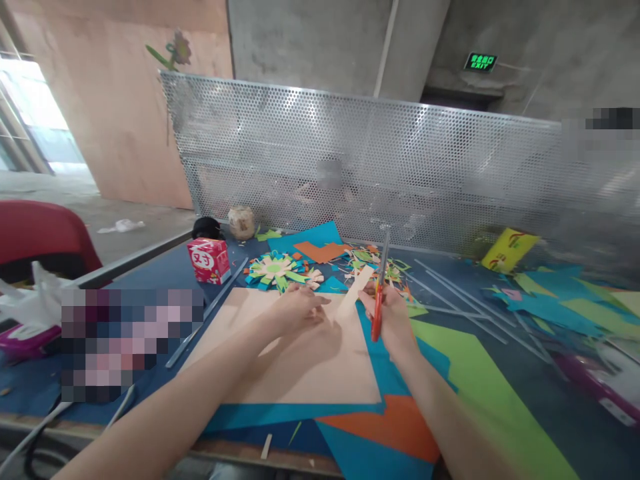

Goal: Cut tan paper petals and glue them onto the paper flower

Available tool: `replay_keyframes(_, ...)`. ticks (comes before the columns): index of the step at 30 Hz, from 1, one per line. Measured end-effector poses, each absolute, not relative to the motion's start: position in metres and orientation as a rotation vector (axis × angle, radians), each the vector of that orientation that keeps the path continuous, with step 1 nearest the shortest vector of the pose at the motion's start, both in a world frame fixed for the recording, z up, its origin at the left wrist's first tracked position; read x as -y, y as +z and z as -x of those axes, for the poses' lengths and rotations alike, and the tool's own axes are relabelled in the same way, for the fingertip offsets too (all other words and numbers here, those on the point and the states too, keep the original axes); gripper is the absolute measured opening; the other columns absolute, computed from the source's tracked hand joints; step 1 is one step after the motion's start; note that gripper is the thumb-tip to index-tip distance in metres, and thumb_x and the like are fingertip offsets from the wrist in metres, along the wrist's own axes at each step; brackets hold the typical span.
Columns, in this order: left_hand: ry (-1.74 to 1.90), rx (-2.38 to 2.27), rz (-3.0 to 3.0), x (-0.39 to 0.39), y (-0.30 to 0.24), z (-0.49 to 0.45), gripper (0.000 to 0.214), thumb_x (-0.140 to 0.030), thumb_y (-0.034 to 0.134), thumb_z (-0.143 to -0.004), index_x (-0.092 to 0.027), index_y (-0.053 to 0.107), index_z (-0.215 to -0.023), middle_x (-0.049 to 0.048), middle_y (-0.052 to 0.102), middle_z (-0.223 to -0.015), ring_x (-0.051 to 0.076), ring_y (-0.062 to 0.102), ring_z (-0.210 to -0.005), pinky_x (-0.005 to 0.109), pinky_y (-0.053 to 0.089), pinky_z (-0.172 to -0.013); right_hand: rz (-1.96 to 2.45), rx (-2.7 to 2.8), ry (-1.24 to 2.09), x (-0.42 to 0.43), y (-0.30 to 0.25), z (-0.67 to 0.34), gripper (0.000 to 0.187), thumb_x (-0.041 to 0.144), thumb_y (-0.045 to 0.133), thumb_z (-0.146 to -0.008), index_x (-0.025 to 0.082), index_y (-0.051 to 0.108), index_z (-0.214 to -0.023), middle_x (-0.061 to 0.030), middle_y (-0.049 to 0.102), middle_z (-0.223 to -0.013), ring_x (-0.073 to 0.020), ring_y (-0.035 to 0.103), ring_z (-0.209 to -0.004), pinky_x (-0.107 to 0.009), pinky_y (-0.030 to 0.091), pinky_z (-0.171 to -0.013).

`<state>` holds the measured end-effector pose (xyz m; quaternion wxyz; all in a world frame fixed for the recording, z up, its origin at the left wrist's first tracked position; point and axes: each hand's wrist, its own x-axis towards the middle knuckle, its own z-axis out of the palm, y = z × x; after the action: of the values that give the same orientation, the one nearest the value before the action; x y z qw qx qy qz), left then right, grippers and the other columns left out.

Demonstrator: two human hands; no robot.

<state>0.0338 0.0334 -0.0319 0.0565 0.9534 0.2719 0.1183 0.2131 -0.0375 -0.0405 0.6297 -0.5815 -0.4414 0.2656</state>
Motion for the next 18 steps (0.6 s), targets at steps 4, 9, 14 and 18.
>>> replay_keyframes(4,0.273,-0.837,-3.060,-0.029,-0.038,-0.041,0.031,-0.023,0.046,-0.079,-0.021,0.054,-0.109,0.0093,0.064,-0.092,0.025,0.054,-0.094,0.039,0.030,-0.081,1.314,0.990,0.593,0.039,-0.037,-0.214,0.033,0.042,0.062,-0.057,0.016,0.053,-0.075,0.0022,0.052,-0.061,-0.0068,0.037,-0.040,-0.022,0.028,-0.039)
replay_keyframes(9,0.348,-0.778,-2.992,-0.030,-0.038,-0.045,0.031,-0.023,0.045,-0.080,-0.018,0.052,-0.109,0.0056,0.066,-0.085,0.021,0.056,-0.090,0.036,0.031,-0.083,1.303,0.983,0.551,0.039,-0.036,-0.218,0.031,0.041,0.062,-0.058,0.017,0.055,-0.075,0.0009,0.056,-0.065,-0.0088,0.043,-0.045,-0.023,0.034,-0.043)
replay_keyframes(14,0.751,-0.870,-2.733,-0.047,-0.016,-0.024,0.035,-0.024,0.042,-0.081,-0.019,0.046,-0.115,0.0031,0.066,-0.093,0.016,0.057,-0.090,0.028,0.037,-0.081,1.294,0.944,0.543,0.035,-0.038,-0.223,0.032,0.041,0.062,-0.057,0.016,0.053,-0.076,0.0014,0.055,-0.064,-0.0084,0.043,-0.043,-0.024,0.038,-0.043)
replay_keyframes(18,0.515,-0.830,-2.989,-0.041,-0.015,-0.018,0.042,-0.028,0.051,-0.075,-0.024,0.046,-0.116,0.0038,0.063,-0.104,0.020,0.053,-0.100,0.036,0.030,-0.088,1.296,0.935,0.539,0.033,-0.038,-0.223,0.028,0.037,0.062,-0.056,0.016,0.053,-0.073,0.0026,0.053,-0.060,-0.0088,0.043,-0.044,-0.023,0.038,-0.043)
